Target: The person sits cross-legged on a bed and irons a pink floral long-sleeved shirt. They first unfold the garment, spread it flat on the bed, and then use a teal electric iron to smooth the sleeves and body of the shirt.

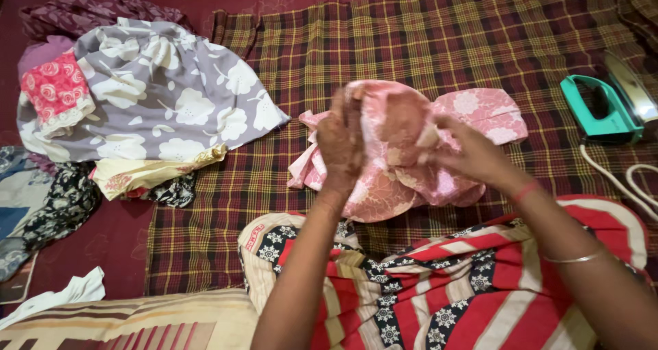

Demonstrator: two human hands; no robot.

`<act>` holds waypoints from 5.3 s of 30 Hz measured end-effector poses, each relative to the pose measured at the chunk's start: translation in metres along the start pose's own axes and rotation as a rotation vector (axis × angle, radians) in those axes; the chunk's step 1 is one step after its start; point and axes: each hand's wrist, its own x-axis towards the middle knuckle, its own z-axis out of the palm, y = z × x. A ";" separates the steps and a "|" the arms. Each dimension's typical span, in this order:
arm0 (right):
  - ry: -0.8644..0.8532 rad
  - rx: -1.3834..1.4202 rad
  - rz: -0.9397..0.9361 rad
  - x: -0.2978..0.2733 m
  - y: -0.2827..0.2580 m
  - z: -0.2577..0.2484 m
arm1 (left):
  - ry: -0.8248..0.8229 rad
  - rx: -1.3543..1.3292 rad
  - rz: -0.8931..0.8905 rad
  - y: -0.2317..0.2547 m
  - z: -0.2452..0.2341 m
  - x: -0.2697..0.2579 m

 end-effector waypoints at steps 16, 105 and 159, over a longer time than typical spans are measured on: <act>0.294 0.169 0.156 0.013 0.119 -0.020 | 0.339 -0.464 -0.455 -0.143 -0.066 0.031; 0.072 -0.738 0.439 -0.014 0.246 -0.042 | -0.047 -0.416 -0.671 -0.190 -0.011 -0.026; 0.577 -0.029 -0.186 0.083 0.001 -0.332 | 0.038 0.042 0.463 0.078 -0.233 0.231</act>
